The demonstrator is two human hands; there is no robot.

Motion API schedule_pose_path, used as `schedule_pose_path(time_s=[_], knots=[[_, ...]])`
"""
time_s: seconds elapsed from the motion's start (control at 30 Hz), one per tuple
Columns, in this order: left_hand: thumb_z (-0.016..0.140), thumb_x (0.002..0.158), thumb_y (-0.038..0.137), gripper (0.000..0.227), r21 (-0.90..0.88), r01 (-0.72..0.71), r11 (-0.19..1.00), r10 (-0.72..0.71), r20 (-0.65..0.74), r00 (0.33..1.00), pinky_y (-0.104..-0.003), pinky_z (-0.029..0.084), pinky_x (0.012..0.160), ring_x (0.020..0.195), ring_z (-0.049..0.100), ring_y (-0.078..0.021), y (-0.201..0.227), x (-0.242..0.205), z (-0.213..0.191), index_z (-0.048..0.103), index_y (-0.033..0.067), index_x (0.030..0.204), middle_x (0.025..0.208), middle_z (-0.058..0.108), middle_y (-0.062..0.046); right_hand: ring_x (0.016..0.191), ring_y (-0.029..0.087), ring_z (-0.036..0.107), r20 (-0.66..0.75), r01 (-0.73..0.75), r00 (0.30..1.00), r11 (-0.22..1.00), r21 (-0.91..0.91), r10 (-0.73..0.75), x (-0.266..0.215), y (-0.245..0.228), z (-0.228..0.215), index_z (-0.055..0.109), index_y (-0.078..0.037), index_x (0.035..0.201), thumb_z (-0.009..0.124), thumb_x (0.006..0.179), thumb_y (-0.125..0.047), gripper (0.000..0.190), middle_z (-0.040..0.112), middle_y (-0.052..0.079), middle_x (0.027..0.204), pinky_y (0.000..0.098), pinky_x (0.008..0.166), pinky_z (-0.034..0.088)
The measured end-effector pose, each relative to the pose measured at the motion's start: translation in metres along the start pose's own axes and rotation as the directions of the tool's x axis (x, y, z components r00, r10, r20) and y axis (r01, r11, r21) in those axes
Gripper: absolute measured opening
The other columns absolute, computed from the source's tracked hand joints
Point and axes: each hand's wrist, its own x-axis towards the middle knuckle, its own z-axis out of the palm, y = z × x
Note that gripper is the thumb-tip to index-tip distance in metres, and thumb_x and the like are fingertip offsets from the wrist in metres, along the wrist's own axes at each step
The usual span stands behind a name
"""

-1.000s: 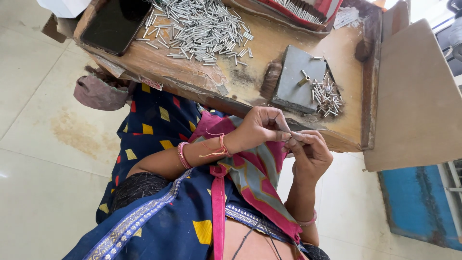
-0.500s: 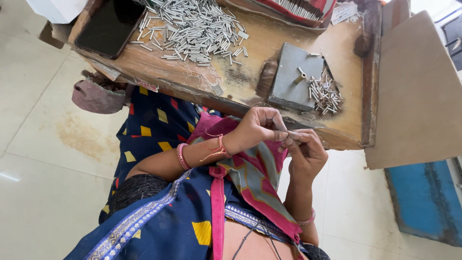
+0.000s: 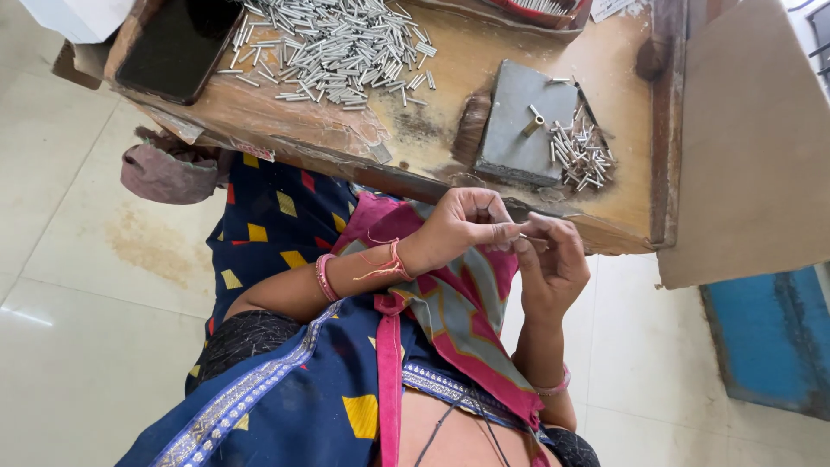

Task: Picking up small metal pins and inserting them into a tube fixed on a metal plate.

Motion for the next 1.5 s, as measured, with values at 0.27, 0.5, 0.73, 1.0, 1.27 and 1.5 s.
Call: schedule_pose_path(time_s=[0.27,0.5,0.73,1.0,1.27,1.5], knots=[[0.075,0.098,0.011,0.016,-0.02,-0.026,0.999,0.025,-0.03,0.999,-0.021,0.047,0.063,0.071,0.058,-0.0031,-0.001,-0.004,0.001,0.065,0.0037,0.089,0.079,0.067,0.001,0.089,0.015,0.068,-0.006,0.1,0.995,0.977,-0.189,-0.103,-0.003,-0.002,-0.003,0.069,0.008,0.109,0.07,0.1,0.01,0.009,0.065,0.012,0.109,0.0263,0.076,0.061],[0.073,0.097,0.003,0.01,0.005,-0.086,0.996,0.086,-0.018,0.996,-0.021,0.048,0.069,0.078,0.058,-0.0019,0.01,-0.009,-0.001,0.064,0.0035,0.092,0.085,0.066,0.002,0.098,0.012,0.065,0.034,0.037,0.999,0.995,-0.088,-0.035,0.011,-0.024,0.016,0.063,0.006,0.117,0.073,0.089,0.007,0.03,0.059,0.008,0.113,0.0243,0.083,0.06],[0.071,0.097,-0.001,0.011,0.066,-0.133,0.989,0.134,-0.01,0.991,-0.022,0.053,0.077,0.086,0.063,-0.0041,0.018,-0.014,-0.001,0.062,0.0031,0.093,0.09,0.069,0.0,0.089,0.015,0.067,0.074,0.147,0.989,0.929,-0.34,-0.129,0.002,-0.005,0.006,0.07,0.007,0.105,0.074,0.095,0.012,0.012,0.066,0.013,0.107,0.0256,0.077,0.058],[0.079,0.086,-0.002,0.014,0.572,-0.353,0.74,0.439,-0.013,0.898,-0.028,0.054,0.077,0.083,0.067,-0.0126,0.048,-0.021,0.0,0.066,0.0015,0.089,0.087,0.068,-0.006,0.098,0.011,0.065,0.114,0.12,0.989,0.961,-0.249,-0.094,0.01,-0.002,0.02,0.062,0.003,0.107,0.072,0.096,0.011,0.017,0.061,0.01,0.117,0.0218,0.076,0.056],[0.079,0.086,-0.002,0.013,0.696,-0.351,0.626,0.566,-0.096,0.819,-0.03,0.05,0.07,0.077,0.066,-0.0167,0.07,-0.02,-0.024,0.068,0.0039,0.087,0.083,0.067,-0.007,0.102,0.014,0.061,0.171,0.095,0.983,0.982,-0.165,-0.066,0.039,0.006,0.036,0.059,0.001,0.104,0.067,0.1,0.005,0.01,0.061,0.011,0.119,0.0248,0.09,0.052],[0.08,0.091,0.008,0.015,0.62,-0.285,0.731,0.556,-0.3,0.775,-0.023,0.052,0.068,0.072,0.062,-0.0041,0.075,-0.021,-0.054,0.066,0.0043,0.087,0.078,0.067,0.0,0.114,0.043,0.059,0.504,0.555,0.831,0.43,-0.712,-0.237,0.07,0.011,0.076,0.065,-0.001,0.104,0.073,0.084,0.001,0.022,0.062,0.016,0.126,0.0476,0.104,0.047]])
